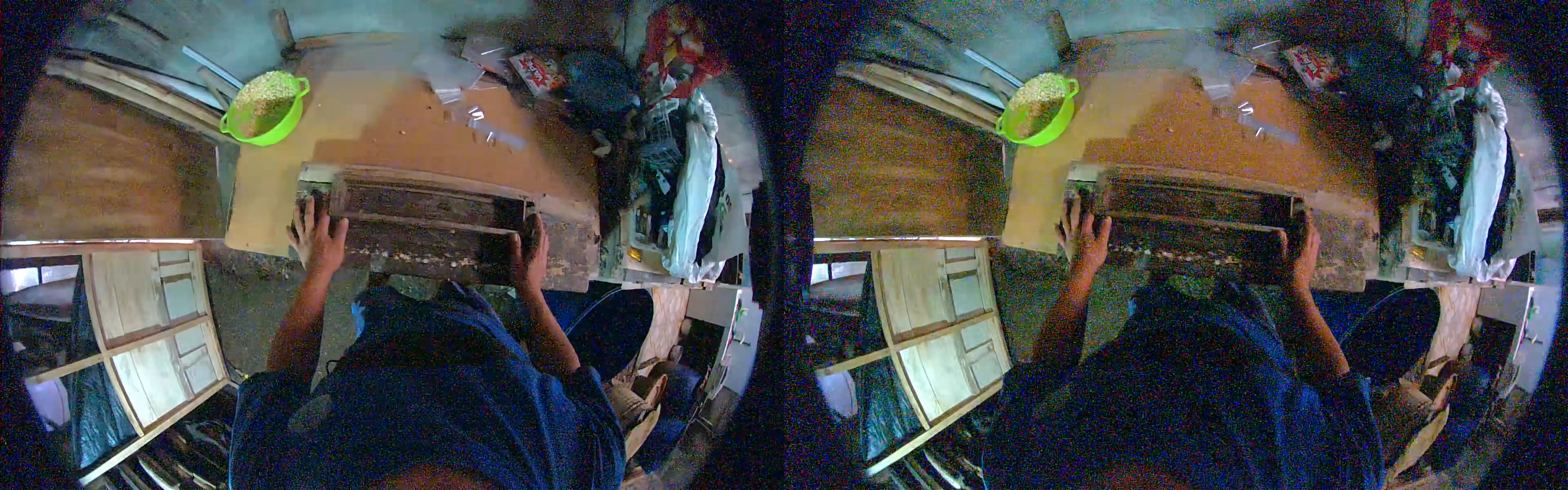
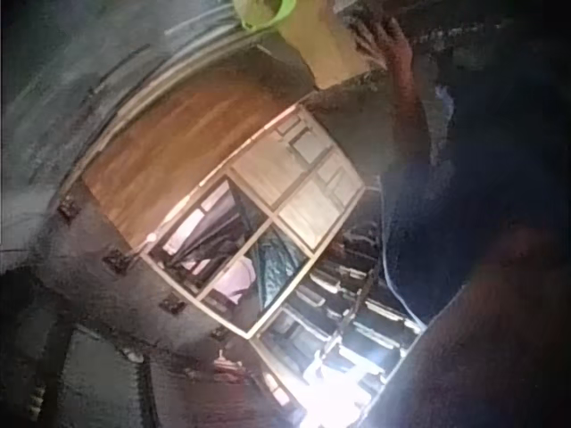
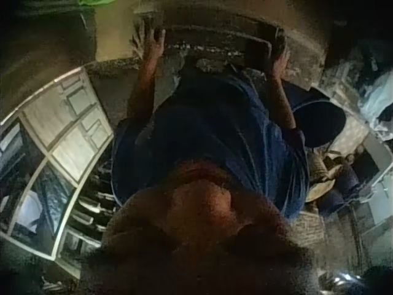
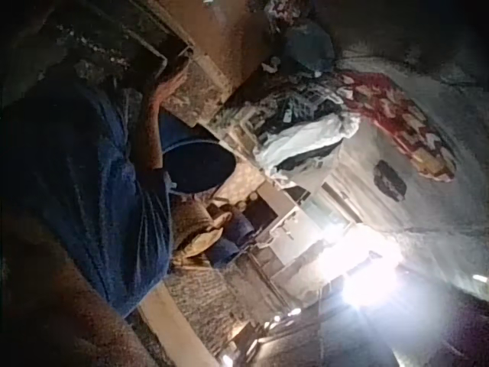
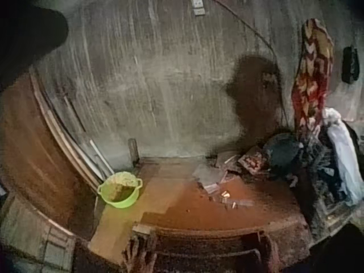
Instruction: The person places a wooden mold onto a workbench, spreads peanuts from a bowl into the mold by hand, and levels them using a wooden stick.
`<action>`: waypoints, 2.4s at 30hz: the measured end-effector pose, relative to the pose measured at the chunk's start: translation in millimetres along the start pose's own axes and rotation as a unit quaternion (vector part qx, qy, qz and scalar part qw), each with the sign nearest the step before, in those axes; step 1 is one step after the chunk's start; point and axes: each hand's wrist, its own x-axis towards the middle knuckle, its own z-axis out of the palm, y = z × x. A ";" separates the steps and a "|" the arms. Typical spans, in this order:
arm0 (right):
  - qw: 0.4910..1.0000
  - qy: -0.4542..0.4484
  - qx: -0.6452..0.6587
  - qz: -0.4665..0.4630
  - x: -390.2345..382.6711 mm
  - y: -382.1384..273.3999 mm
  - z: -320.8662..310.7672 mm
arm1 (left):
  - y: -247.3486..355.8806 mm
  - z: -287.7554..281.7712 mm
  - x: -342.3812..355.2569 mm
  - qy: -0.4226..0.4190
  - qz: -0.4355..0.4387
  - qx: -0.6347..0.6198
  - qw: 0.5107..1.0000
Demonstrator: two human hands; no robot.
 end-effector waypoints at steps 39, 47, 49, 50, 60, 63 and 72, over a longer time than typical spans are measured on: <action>0.997 0.004 0.077 0.029 -1.5 -4.0 -6.4 | 4.6 -5.4 0.1 0.030 0.008 -0.036 0.999; 0.998 0.068 0.005 0.007 18.3 5.4 -8.5 | 5.4 -4.1 -0.3 0.010 0.011 -0.007 1.000; 0.994 0.103 0.013 -0.026 49.0 -7.2 -9.4 | -0.1 0.2 -1.1 0.034 0.018 -0.003 0.999; 0.992 0.120 0.018 -0.043 67.4 -11.8 -7.1 | -8.5 8.3 -1.8 0.048 0.024 -0.060 0.997; 0.992 -0.052 -0.062 -0.094 206.4 -32.6 88.7 | 5.8 -12.2 3.7 0.004 0.014 -0.032 0.999; 0.985 -0.077 -0.101 -0.117 236.4 -52.3 111.0 | 3.6 -14.6 2.1 0.009 0.020 -0.022 1.000; 0.984 -0.071 -0.119 -0.115 322.0 -72.1 184.5 | 22.6 -37.4 14.0 -0.099 -0.040 -0.013 0.994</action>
